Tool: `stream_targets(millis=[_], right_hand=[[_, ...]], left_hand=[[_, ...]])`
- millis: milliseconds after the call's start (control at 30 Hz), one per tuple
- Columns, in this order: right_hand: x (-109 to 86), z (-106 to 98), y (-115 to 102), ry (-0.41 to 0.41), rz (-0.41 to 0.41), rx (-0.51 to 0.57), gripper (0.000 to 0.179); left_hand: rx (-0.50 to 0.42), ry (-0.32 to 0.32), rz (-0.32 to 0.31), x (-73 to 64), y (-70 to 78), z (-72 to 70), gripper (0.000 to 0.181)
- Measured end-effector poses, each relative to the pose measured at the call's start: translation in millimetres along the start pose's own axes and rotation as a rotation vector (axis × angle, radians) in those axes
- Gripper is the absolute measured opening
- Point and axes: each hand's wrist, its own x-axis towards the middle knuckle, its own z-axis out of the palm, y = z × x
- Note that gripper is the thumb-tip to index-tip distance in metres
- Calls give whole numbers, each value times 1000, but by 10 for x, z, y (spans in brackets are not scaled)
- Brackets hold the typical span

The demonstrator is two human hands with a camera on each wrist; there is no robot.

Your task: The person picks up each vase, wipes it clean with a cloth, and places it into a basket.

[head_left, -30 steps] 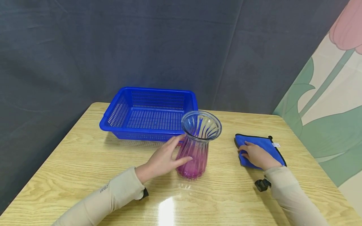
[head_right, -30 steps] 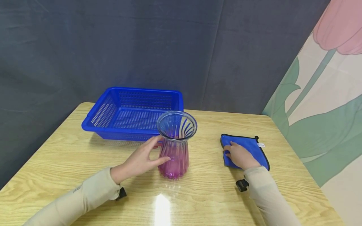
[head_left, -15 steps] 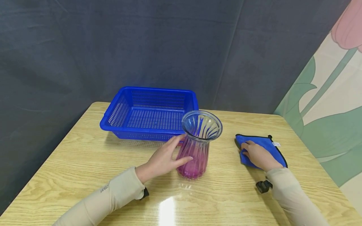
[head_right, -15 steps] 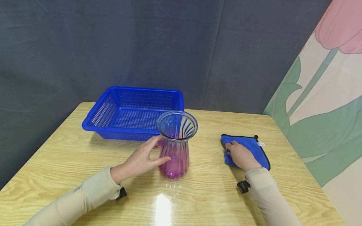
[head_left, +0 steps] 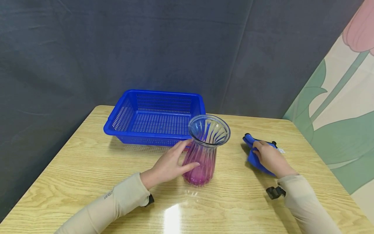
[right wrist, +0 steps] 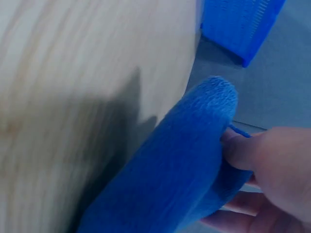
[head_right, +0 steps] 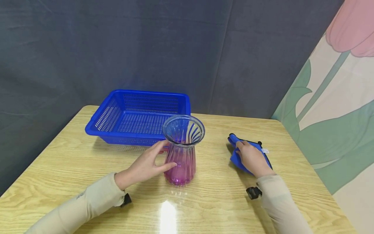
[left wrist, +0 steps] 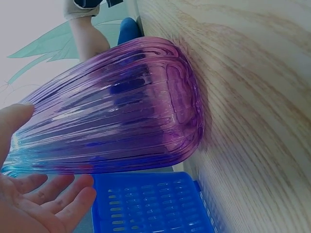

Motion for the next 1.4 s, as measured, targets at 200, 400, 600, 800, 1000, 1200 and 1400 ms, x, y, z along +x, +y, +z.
stream_targets(millis=[200,400,600,800,1000,1200,1400], right_hand=[[13,-51,-68,161,-30,46,9],[39,-110,-139,293,-84,74,15],[42,-191,-217,311,-74,114,20],[52,-260,-291,381,-110,143,30],[58,-339,-403,439,-129,165,41],[50,-428,-528,495,-142,177,51],[34,-524,-650,525,-154,218,50]], left_hand=[[-2,0,-1,2,1,0,72],[-8,13,14,3,-9,2,72],[-18,28,29,1,-22,1,71],[-28,35,39,3,-20,0,70],[-28,34,28,1,-12,-3,69],[-25,30,21,1,-6,-8,69],[-18,32,26,8,-4,-11,69]])
